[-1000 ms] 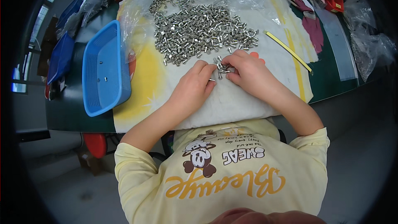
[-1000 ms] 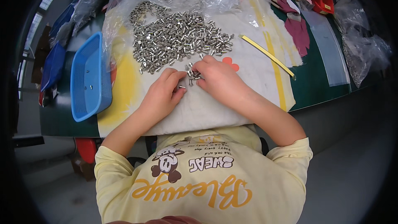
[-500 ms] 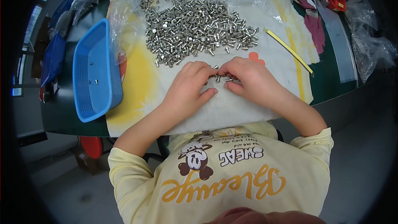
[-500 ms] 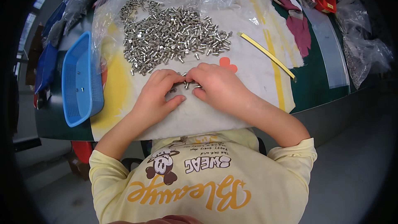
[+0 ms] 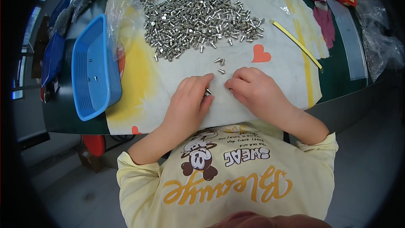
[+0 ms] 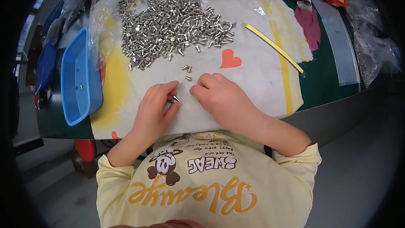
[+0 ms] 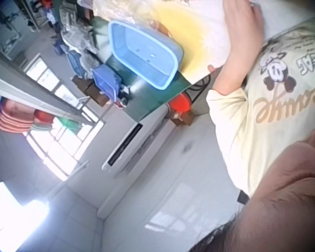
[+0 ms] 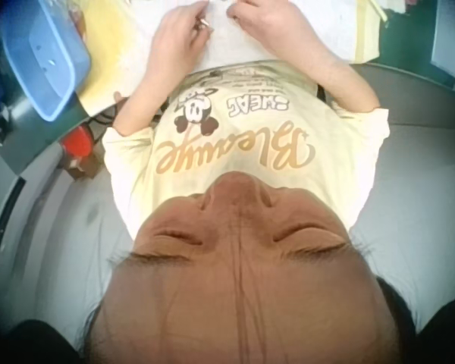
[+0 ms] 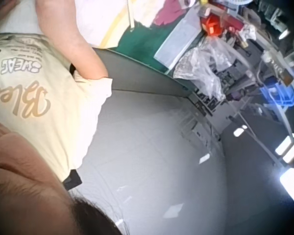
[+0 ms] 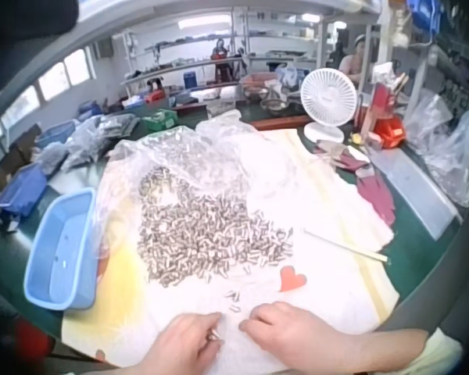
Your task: The person sorts metal fasteners on a table by hand, placing selected fasteners into a blue basket. The person then checks product label cards before arranging and handling fasteners in rows on the cloth.
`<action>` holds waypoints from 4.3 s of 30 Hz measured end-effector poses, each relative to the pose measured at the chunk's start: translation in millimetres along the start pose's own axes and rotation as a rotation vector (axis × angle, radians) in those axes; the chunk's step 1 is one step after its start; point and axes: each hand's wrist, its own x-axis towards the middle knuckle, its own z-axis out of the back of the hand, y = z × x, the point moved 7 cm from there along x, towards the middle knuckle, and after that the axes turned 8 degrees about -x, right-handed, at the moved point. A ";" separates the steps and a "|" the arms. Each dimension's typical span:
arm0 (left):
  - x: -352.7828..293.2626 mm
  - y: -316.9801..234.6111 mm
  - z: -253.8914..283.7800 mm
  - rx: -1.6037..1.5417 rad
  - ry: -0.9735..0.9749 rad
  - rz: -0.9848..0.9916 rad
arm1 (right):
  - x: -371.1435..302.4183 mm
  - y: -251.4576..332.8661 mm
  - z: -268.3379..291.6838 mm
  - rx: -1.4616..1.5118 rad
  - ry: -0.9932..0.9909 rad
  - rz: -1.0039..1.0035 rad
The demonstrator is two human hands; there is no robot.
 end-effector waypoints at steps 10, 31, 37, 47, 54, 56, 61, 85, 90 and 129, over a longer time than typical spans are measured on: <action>-9.3 2.7 1.3 0.102 -0.090 -0.021 | -2.3 16.9 -7.6 0.024 -0.125 -0.003; -11.9 4.7 1.1 -0.097 -0.117 -0.007 | -0.4 19.0 -6.4 0.053 -0.150 -0.046; -10.4 -0.3 2.2 -0.180 -0.080 0.060 | 0.7 20.2 -10.5 0.054 -0.126 -0.024; -11.8 12.5 0.1 -0.129 -0.056 0.073 | -0.4 20.2 -14.9 0.026 -0.080 -0.093; -10.6 7.2 0.5 -0.114 -0.057 -0.013 | 0.6 20.2 -14.7 0.066 -0.086 -0.094; -12.3 7.0 0.4 -0.113 -0.058 -0.017 | -0.3 20.9 -13.8 0.078 -0.081 -0.089; -13.7 6.5 4.3 -0.125 -0.076 0.051 | -2.3 19.1 -12.6 0.100 -0.076 -0.101; -17.1 -1.7 7.0 0.000 -0.018 -0.017 | -2.8 17.7 -2.8 0.117 -0.129 -0.091; -16.0 -4.5 2.1 -0.030 -0.008 -0.020 | 1.0 18.7 -7.6 0.076 -0.093 -0.051; -14.3 3.4 -6.9 -0.148 -0.023 0.030 | -6.8 4.2 -1.6 0.164 -0.180 -0.040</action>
